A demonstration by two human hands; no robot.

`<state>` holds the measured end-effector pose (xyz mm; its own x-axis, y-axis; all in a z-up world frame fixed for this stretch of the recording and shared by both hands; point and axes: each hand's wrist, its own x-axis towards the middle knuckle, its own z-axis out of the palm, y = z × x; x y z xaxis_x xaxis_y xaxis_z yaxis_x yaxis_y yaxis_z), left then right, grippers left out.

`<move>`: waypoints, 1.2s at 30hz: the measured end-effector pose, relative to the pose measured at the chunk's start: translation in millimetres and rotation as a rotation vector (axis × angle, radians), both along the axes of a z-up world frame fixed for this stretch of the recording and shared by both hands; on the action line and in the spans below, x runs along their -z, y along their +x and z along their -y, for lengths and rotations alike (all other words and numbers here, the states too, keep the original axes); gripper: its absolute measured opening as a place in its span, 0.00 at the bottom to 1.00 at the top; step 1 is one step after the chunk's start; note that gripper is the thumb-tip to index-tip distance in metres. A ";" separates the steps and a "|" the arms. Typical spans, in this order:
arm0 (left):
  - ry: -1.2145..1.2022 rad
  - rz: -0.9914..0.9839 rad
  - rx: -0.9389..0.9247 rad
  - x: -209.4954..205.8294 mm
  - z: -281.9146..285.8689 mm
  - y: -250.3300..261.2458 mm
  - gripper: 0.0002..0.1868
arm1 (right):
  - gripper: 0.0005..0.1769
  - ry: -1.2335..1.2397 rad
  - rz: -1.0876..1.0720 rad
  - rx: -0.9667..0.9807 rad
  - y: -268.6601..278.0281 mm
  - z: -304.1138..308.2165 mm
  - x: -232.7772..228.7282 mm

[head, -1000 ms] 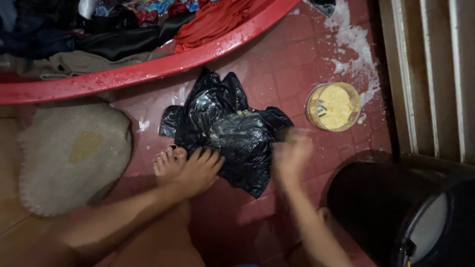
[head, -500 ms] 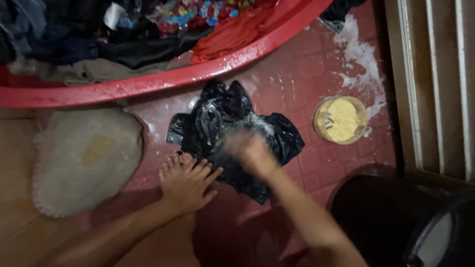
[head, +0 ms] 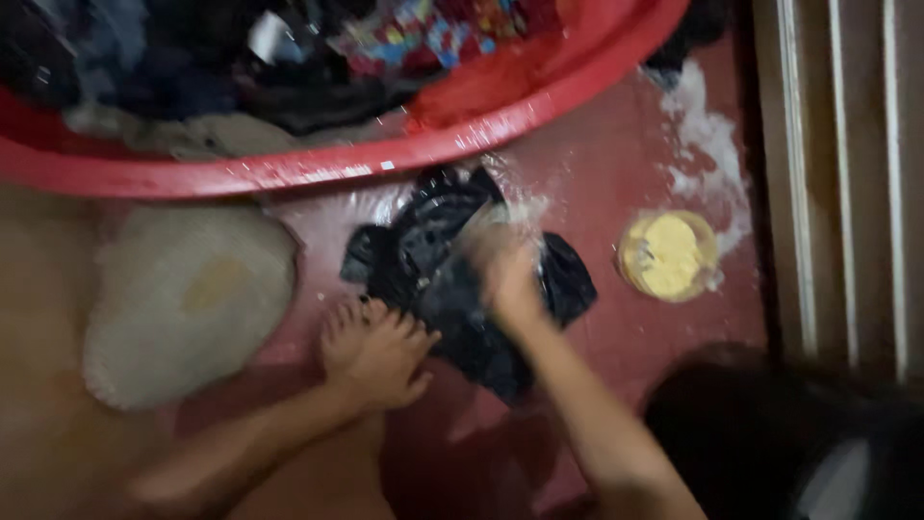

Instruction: The person washes individual items of clothing by hand on a tiled floor, applying soap from a container and scrubbing them with a brush before placing them back into a red plastic basin.

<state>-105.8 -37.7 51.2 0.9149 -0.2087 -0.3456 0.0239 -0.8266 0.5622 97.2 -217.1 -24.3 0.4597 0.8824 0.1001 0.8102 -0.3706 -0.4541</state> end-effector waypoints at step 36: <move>0.199 0.318 0.329 91.0 35.3 0.8 0.26 | 0.24 0.447 -1.531 0.672 29.1 63.4 -8.7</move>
